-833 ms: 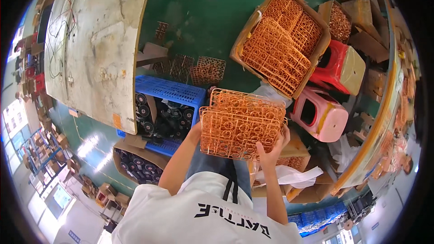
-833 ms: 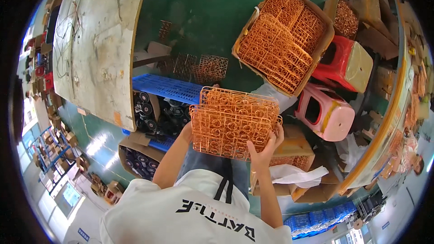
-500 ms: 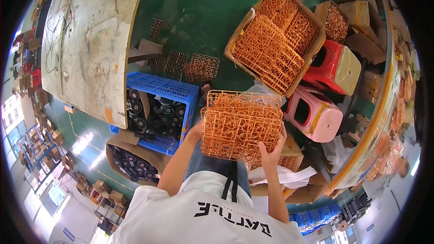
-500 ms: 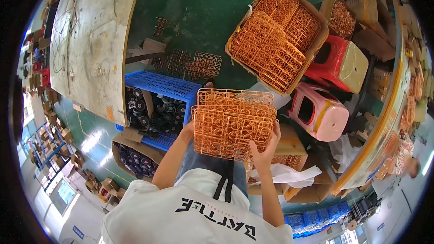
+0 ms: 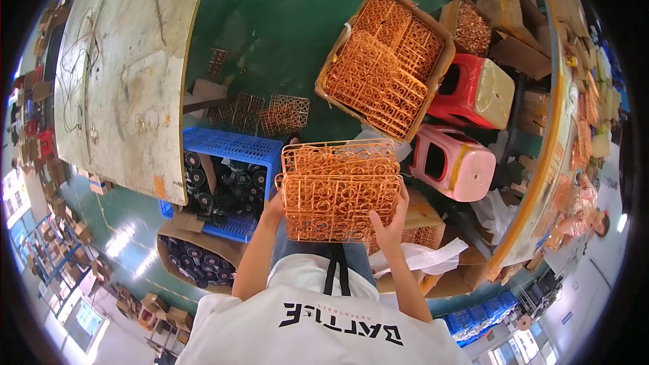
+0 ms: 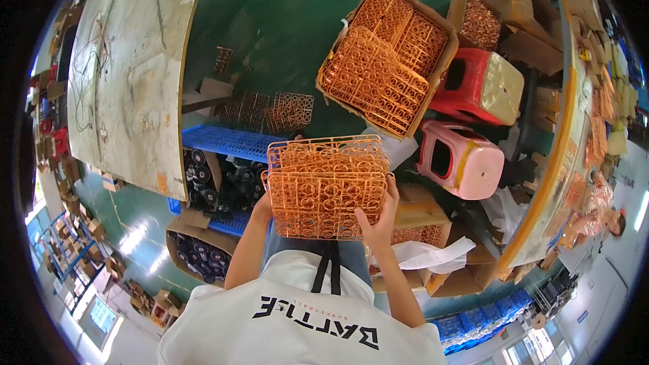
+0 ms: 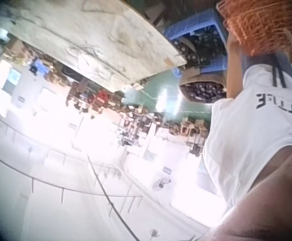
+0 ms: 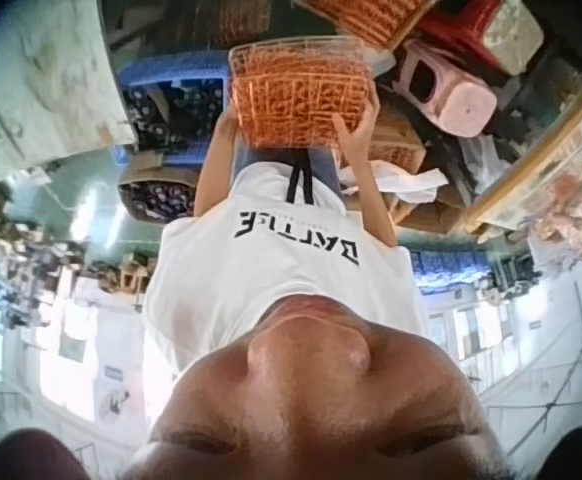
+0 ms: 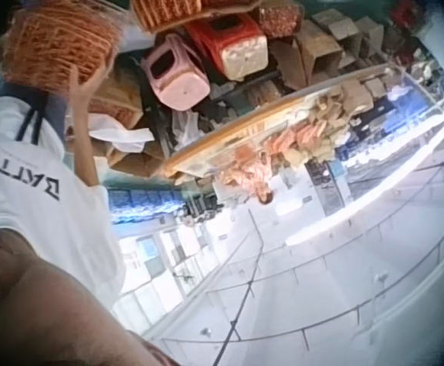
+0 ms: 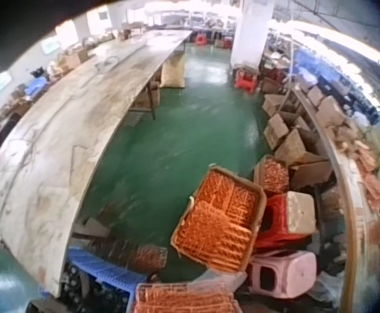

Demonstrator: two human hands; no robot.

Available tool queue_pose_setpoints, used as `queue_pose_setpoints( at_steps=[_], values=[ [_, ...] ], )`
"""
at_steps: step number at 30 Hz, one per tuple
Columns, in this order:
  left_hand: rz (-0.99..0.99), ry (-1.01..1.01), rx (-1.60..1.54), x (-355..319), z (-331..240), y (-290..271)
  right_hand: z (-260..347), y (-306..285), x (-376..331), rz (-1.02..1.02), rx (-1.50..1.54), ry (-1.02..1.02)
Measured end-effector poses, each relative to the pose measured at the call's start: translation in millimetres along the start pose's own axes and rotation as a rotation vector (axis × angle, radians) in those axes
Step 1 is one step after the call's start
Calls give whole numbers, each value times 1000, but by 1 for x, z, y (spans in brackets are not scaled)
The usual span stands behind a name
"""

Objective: The person handles orange plastic grids, removes small parts from a box and place them onto the grids, and then gathers the processed grids together.

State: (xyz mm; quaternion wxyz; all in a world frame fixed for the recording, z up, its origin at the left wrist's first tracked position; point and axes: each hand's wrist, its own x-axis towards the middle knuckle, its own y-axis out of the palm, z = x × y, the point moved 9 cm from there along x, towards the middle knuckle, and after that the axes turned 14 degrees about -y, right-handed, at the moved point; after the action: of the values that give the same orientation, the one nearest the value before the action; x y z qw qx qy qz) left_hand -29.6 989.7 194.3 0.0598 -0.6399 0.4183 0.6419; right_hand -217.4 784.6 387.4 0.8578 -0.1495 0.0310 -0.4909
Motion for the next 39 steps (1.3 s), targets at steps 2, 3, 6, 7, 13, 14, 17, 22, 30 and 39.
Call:
queue_pose_setpoints(
  at_steps=[2, 3, 6, 7, 13, 14, 17, 22, 30, 39],
  values=[
    [4, 13, -14, -12, -6, 0, 6, 9, 3, 6, 58, 9],
    [14, 21, -28, -19, -8, 2, 12, 14, 5, 119, -3, -17],
    [79, 64, -127, -43, -25, 25, 19, 9, 9, 18, 73, 19],
    [126, 90, -237, -58, -40, 47, 25, 8, 12, -2, 136, 45],
    [205, 366, 142, -123, -120, 125, 69, -9, 40, -56, 196, 82],
    [210, 377, 143, -133, -135, 137, 77, -14, 46, -79, 183, 90],
    [182, 385, 43, -157, -168, 156, 95, -19, 63, -105, 172, 94],
    [303, 288, 71, -153, -198, 163, 122, -16, 111, -126, 214, 30],
    [265, 339, -144, -147, -330, 156, 102, 28, 257, -23, 131, -56],
    [143, 357, -219, -100, -584, 167, 127, 82, 552, 74, 263, -144]
  ],
)
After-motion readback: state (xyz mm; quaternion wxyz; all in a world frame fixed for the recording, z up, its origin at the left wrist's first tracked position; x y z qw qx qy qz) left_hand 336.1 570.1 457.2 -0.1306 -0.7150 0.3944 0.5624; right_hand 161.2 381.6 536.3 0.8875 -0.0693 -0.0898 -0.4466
